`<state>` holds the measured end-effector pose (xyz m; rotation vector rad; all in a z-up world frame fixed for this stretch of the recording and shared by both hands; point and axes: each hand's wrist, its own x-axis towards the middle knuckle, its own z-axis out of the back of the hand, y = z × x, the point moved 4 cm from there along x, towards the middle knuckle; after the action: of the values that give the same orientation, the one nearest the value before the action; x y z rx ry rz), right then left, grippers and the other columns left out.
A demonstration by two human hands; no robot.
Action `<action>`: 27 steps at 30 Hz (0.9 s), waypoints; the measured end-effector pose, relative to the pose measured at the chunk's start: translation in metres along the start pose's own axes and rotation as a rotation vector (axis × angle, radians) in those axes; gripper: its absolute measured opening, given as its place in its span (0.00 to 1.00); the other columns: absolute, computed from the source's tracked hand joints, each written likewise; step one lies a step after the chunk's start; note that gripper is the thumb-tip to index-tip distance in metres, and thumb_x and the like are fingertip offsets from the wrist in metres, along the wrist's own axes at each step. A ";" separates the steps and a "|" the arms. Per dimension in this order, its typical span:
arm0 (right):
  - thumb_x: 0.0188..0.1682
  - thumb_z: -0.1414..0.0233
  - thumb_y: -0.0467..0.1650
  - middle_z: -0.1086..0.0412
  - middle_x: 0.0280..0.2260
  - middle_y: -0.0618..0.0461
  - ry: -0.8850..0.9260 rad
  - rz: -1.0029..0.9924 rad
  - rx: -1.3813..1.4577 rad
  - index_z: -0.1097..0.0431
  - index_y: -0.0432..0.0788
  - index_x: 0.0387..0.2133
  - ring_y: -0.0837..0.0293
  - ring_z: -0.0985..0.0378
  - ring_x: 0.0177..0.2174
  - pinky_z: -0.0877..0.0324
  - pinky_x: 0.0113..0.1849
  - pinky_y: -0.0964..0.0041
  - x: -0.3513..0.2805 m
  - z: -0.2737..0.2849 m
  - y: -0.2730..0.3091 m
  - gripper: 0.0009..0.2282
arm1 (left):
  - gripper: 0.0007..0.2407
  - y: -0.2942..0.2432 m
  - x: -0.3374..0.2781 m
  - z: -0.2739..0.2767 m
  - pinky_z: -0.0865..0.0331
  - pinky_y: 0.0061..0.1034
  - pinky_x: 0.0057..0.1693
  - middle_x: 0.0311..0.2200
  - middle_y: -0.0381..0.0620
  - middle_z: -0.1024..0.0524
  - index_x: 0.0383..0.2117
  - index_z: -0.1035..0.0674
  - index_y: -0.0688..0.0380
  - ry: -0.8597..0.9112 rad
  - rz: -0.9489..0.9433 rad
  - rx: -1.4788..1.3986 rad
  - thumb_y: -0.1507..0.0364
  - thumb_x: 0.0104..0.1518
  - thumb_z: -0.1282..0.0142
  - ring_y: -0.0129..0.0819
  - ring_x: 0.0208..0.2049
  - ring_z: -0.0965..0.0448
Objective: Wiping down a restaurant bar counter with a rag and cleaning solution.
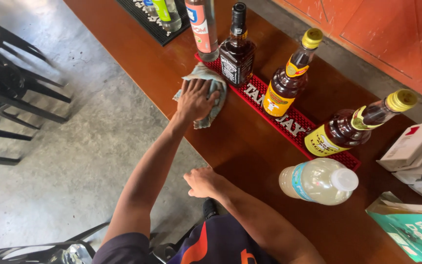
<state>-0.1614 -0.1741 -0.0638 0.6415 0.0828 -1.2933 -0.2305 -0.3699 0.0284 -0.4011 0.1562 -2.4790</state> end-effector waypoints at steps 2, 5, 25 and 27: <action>0.45 0.42 0.36 0.25 0.40 0.43 -0.013 -0.002 0.021 0.31 0.39 0.45 0.42 0.21 0.44 0.31 0.48 0.37 0.004 -0.003 -0.002 0.18 | 0.27 0.010 0.006 0.001 0.61 0.47 0.72 0.66 0.55 0.37 0.63 0.30 0.59 -0.039 0.027 -0.010 0.52 0.65 0.60 0.51 0.71 0.47; 0.46 0.43 0.35 0.25 0.39 0.43 -0.099 0.081 0.044 0.30 0.40 0.42 0.42 0.20 0.41 0.29 0.45 0.40 0.006 0.013 0.003 0.15 | 0.28 0.021 0.009 0.006 0.61 0.48 0.72 0.66 0.55 0.36 0.63 0.31 0.58 -0.055 0.121 -0.022 0.51 0.65 0.60 0.51 0.70 0.46; 0.56 0.50 0.27 0.25 0.49 0.45 -1.339 0.341 0.296 0.27 0.39 0.47 0.47 0.24 0.50 0.32 0.54 0.53 -0.048 0.128 -0.024 0.09 | 0.27 -0.043 -0.130 0.011 0.67 0.57 0.75 0.62 0.44 0.32 0.62 0.29 0.48 0.109 -0.108 0.035 0.59 0.54 0.45 0.46 0.70 0.46; 0.57 0.50 0.28 0.26 0.52 0.45 -1.240 0.280 0.265 0.26 0.39 0.47 0.45 0.25 0.55 0.32 0.57 0.53 -0.037 0.120 -0.034 0.09 | 0.26 -0.041 -0.142 0.004 0.67 0.55 0.74 0.66 0.46 0.35 0.60 0.28 0.46 0.012 -0.069 -0.081 0.58 0.52 0.43 0.48 0.72 0.47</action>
<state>-0.2384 -0.2046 0.0372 -0.0233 -1.1634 -1.2396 -0.1432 -0.2525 0.0055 -0.4320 0.2530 -2.5496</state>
